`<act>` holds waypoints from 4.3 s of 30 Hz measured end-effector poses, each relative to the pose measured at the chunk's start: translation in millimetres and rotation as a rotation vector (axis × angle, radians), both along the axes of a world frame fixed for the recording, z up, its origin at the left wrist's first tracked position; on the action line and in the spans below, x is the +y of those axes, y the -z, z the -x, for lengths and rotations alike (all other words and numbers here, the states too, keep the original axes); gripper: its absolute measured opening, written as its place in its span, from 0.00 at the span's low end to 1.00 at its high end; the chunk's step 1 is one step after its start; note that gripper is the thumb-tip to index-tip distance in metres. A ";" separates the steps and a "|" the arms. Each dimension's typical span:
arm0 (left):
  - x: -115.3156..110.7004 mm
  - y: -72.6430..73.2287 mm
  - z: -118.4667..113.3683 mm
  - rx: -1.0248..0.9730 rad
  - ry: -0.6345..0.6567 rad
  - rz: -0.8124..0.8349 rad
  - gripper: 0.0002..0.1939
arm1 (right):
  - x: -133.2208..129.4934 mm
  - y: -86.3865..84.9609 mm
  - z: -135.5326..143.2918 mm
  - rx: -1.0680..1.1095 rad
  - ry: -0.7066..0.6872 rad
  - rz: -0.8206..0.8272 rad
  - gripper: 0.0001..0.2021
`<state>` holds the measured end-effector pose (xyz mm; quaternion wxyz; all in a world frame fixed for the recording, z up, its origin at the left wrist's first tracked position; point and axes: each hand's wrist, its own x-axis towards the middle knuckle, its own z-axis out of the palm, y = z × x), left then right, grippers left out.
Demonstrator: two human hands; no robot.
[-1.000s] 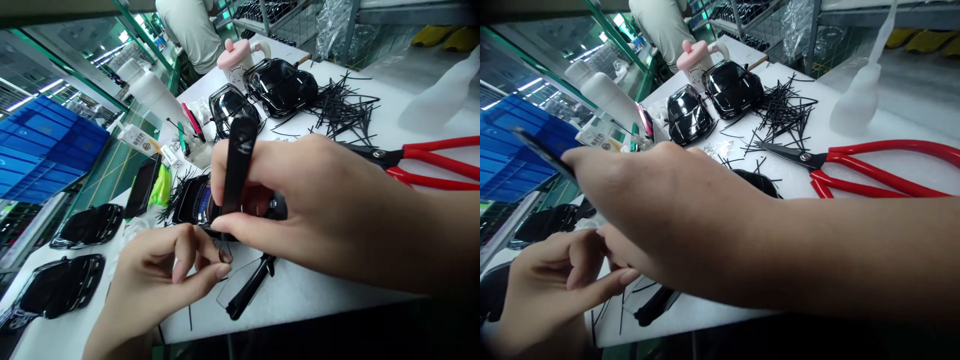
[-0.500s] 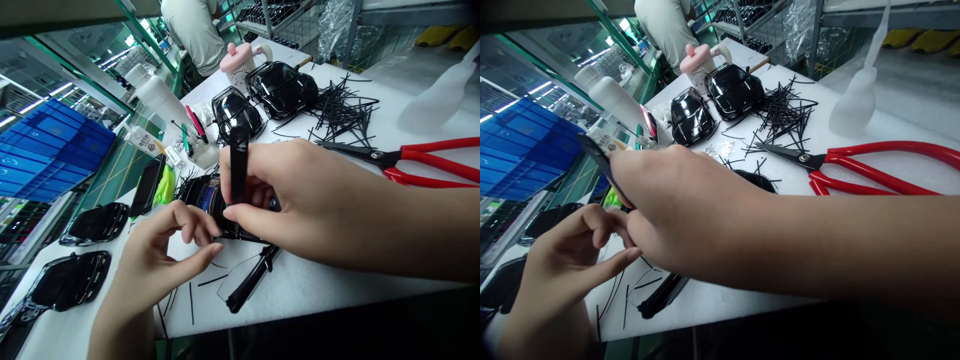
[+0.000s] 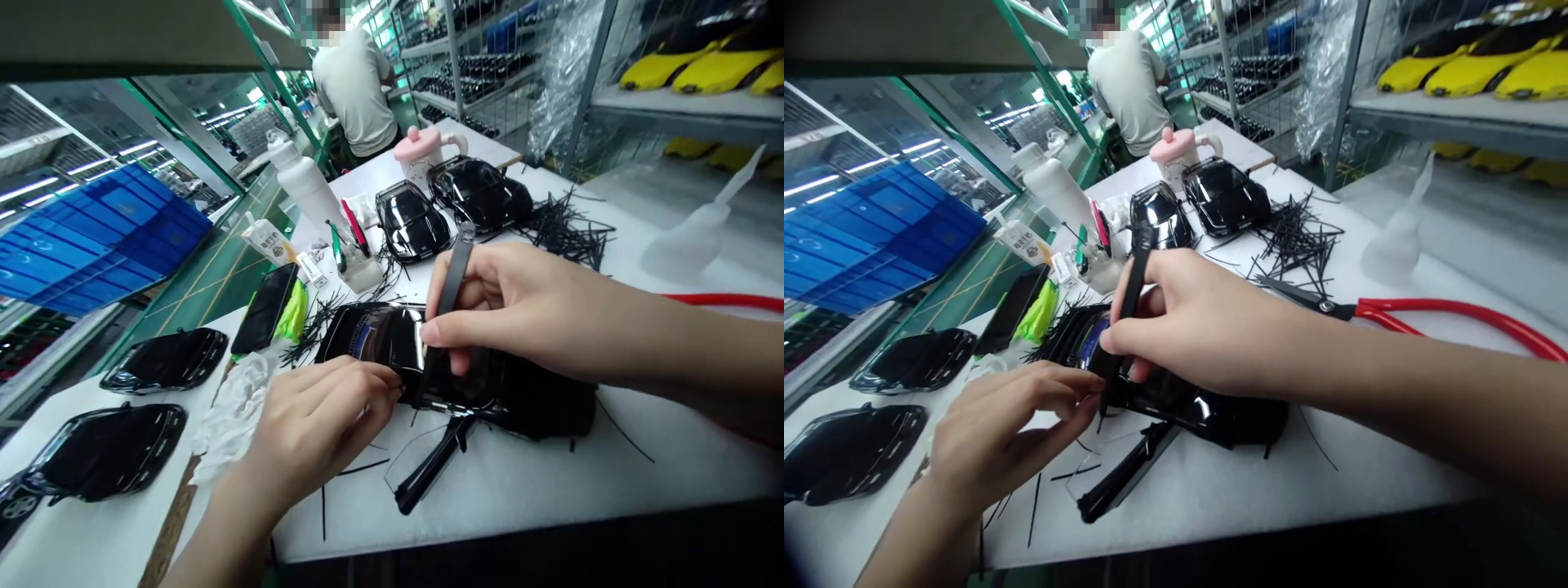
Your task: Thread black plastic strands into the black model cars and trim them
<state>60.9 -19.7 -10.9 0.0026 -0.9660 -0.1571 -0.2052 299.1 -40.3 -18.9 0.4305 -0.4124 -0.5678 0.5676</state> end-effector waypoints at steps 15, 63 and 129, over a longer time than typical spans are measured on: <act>-5.4 5.7 1.5 0.064 -0.120 -0.186 0.11 | -1.2 -0.7 -4.8 -0.021 -0.004 0.110 0.11; -9.7 8.4 -1.9 -0.331 -0.142 0.724 0.20 | 46.7 21.2 -51.1 -1.558 0.009 -0.236 0.08; -21.5 -1.4 -11.1 -0.634 -0.134 1.112 0.18 | -32.0 -39.4 16.8 -0.569 0.011 -0.157 0.16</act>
